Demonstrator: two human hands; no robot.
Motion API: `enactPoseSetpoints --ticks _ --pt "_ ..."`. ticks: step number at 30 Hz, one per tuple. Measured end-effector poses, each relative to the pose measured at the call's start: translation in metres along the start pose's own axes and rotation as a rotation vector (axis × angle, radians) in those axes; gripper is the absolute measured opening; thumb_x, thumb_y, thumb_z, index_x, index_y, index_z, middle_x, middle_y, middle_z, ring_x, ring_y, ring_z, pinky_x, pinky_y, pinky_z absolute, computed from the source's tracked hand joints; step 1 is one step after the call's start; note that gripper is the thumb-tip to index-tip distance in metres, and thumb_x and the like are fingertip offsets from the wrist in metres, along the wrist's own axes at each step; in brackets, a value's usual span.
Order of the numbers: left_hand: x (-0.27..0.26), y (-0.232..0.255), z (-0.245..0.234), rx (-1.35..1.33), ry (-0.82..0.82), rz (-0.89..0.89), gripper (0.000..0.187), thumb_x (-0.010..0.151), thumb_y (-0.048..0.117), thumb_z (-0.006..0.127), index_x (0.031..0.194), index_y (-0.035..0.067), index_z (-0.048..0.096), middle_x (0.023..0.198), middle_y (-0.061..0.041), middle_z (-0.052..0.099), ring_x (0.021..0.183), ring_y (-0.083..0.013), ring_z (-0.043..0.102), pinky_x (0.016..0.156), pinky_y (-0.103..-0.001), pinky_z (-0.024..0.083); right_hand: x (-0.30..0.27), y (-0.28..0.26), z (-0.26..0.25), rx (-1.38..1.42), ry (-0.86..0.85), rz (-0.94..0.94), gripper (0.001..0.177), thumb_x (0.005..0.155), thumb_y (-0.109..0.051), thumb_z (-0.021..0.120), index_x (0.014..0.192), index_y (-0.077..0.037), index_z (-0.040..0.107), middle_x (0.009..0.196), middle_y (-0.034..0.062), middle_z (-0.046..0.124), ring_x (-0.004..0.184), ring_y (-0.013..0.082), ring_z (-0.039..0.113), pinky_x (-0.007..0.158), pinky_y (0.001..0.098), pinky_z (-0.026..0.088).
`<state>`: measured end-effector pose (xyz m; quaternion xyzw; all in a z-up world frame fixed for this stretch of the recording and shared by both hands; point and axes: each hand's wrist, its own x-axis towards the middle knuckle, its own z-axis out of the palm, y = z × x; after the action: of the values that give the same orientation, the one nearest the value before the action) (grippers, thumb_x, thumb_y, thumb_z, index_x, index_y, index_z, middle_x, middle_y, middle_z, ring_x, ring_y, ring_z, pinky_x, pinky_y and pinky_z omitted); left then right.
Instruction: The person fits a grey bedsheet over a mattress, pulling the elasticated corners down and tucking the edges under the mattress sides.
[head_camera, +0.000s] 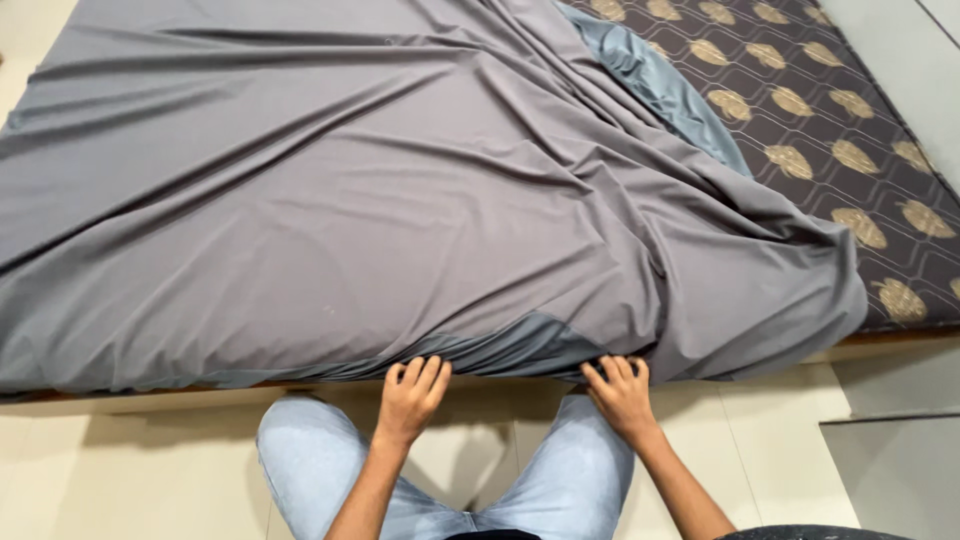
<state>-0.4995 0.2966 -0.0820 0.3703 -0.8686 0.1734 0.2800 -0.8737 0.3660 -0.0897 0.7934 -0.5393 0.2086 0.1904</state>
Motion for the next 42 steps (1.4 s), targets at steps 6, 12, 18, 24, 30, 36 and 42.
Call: enactPoseSetpoints --ticks 6,12,18,24,30,36,42 --pt "0.001 0.001 0.006 0.004 0.057 0.095 0.028 0.084 0.013 0.064 0.109 0.003 0.070 0.109 -0.009 0.070 0.099 -0.0236 0.065 0.082 -0.041 0.051 -0.049 0.079 0.027 -0.128 -0.018 -0.135 0.024 0.082 -0.016 0.069 0.105 -0.013 0.074 0.101 -0.0007 0.069 0.097 0.0181 0.062 0.091 0.0433 0.039" --pt "0.026 0.074 0.050 -0.270 0.016 0.095 0.024 0.080 0.013 0.065 0.102 0.004 0.068 0.091 -0.004 0.067 0.081 -0.0184 0.065 0.067 -0.034 0.048 -0.047 0.167 -0.057 -0.383 -0.133 0.026 0.009 0.088 -0.016 0.071 0.095 -0.016 0.076 0.081 -0.0027 0.065 0.085 0.0176 0.063 0.080 0.0436 0.036" --pt "0.034 0.117 0.106 -0.317 -0.281 -0.031 0.010 0.087 0.011 0.065 0.097 0.010 0.066 0.086 -0.005 0.067 0.082 -0.0206 0.068 0.069 -0.037 0.052 -0.031 0.171 -0.074 -0.181 -0.102 0.187 0.042 0.062 -0.011 0.070 0.104 -0.012 0.073 0.101 0.0013 0.071 0.096 0.0258 0.068 0.085 0.0420 0.045" --pt "0.050 0.092 0.052 -0.478 -0.036 0.153 0.023 0.079 0.010 0.062 0.101 0.006 0.066 0.097 -0.008 0.073 0.079 -0.0204 0.071 0.061 -0.033 0.054 -0.061 0.200 -0.048 0.927 0.288 0.894 0.060 0.093 -0.038 0.077 0.137 -0.004 0.055 0.107 0.0129 0.066 0.090 0.0248 0.069 0.082 0.0334 0.053" --pt "0.157 0.043 0.050 -0.444 -0.078 0.043 0.013 0.096 0.025 0.071 0.099 0.012 0.067 0.080 -0.008 0.065 0.076 -0.0280 0.066 0.064 -0.044 0.051 -0.045 0.228 -0.034 0.113 0.025 1.059 0.072 0.089 -0.054 0.077 0.137 -0.004 0.059 0.118 0.0202 0.060 0.098 0.0366 0.063 0.085 0.0440 0.051" --pt "0.204 0.037 0.075 -0.435 -0.207 -0.023 0.068 0.083 0.045 0.072 0.139 0.010 0.055 0.135 -0.016 0.058 0.130 -0.0345 0.050 0.105 -0.053 0.038 -0.046 0.251 -0.018 -0.029 -0.082 1.154 0.039 0.101 -0.043 0.064 0.115 -0.007 0.066 0.106 0.0112 0.071 0.101 0.0349 0.067 0.086 0.0514 0.048" --pt "0.194 0.034 0.088 -0.529 -0.192 -0.128 0.091 0.085 0.053 0.072 0.152 0.002 0.038 0.147 -0.020 0.051 0.142 -0.0379 0.043 0.115 -0.053 0.034 0.045 0.176 -0.021 0.353 0.330 0.592 0.014 0.102 -0.020 0.067 0.102 -0.007 0.070 0.100 0.0123 0.072 0.093 0.0298 0.071 0.085 0.0398 0.055"
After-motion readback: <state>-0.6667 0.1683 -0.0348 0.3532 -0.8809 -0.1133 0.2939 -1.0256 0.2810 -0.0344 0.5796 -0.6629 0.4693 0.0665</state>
